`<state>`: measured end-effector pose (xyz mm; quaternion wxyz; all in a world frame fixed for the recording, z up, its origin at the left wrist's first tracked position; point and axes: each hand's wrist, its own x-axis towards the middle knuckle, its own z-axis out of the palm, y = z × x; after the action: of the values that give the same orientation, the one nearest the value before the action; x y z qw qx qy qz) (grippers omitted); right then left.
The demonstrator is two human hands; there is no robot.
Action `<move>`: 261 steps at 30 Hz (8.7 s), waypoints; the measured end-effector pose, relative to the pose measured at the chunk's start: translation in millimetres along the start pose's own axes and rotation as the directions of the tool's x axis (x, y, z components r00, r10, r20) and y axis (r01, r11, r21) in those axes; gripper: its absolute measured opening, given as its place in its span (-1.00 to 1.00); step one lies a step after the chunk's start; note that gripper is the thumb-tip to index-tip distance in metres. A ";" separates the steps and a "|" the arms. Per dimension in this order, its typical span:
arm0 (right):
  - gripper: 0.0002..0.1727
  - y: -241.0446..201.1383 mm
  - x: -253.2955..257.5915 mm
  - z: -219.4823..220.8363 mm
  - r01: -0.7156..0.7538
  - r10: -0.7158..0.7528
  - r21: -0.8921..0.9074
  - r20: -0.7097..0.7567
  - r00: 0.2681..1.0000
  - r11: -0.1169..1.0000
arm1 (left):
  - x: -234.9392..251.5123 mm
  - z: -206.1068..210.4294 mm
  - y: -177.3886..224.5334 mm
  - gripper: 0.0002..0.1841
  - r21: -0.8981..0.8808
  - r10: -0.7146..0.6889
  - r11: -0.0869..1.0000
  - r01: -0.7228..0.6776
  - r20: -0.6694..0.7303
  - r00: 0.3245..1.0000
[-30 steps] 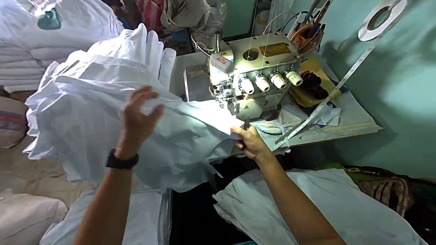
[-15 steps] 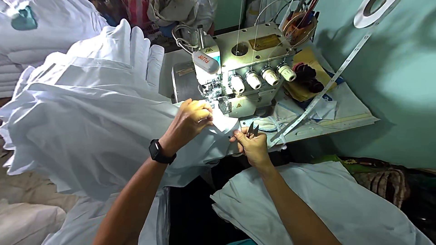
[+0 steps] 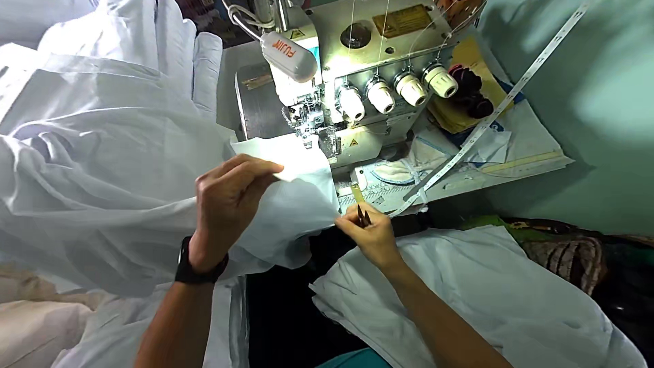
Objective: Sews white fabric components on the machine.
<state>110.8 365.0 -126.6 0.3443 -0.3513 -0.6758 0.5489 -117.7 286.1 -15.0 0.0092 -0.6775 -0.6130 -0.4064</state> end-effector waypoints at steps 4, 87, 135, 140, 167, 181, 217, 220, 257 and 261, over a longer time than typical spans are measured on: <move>-0.92 5.3 18.4 5.1 -0.205 0.206 0.050 -0.023 0.978 0.978 | 6.3 17.0 -25.2 -0.83 -0.032 -0.025 0.999 0.026 0.036 0.999; -0.70 -40.5 19.4 59.2 0.752 -0.712 -0.208 0.243 0.659 0.625 | -125.1 23.4 66.1 -0.78 0.248 -0.234 0.937 0.247 -0.081 0.969; -0.74 12.5 77.3 9.6 0.573 -0.585 -0.314 0.064 0.808 0.757 | 42.8 53.3 -46.0 -0.87 -0.145 -0.079 0.986 0.087 0.060 0.995; -0.65 17.5 50.1 11.4 0.588 -0.577 0.034 0.244 0.780 0.808 | 30.5 43.2 -45.9 -0.88 -0.164 -0.154 0.970 0.180 0.158 0.975; -0.83 -24.7 26.6 39.7 0.051 -0.057 0.341 0.009 0.998 0.939 | 28.1 37.3 -50.8 -0.72 0.124 -0.230 0.969 0.215 0.128 0.965; -0.78 -13.3 32.4 63.9 -0.122 0.142 0.389 -0.024 0.990 0.913 | -125.5 -36.2 -51.6 -0.79 0.753 -0.002 0.654 0.072 -0.094 0.996; -0.75 14.4 -28.3 3.4 -0.480 0.451 0.315 0.165 0.877 0.819 | -92.8 64.3 3.6 -0.82 -0.462 -0.408 0.392 0.795 0.687 0.601; -0.60 11.6 -42.2 3.0 -0.455 0.366 0.149 0.402 0.839 0.878 | -84.1 58.5 -2.0 -0.77 -0.455 -0.347 0.437 0.776 0.710 0.612; -0.92 3.7 78.2 25.9 0.051 -0.081 0.314 0.084 0.993 0.948 | -2.9 39.4 1.8 -0.89 -0.329 -0.250 0.917 0.224 -0.037 0.968; -0.86 -0.9 61.8 25.8 0.012 -0.051 0.309 0.120 0.991 0.951 | 22.9 51.6 -14.9 -0.84 -0.182 -0.283 0.941 0.286 0.043 0.958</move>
<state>56.9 404.7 -125.0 0.3598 -0.2470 -0.6081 0.6631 -104.2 335.0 -44.0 -0.1181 -0.5831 -0.6635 -0.4536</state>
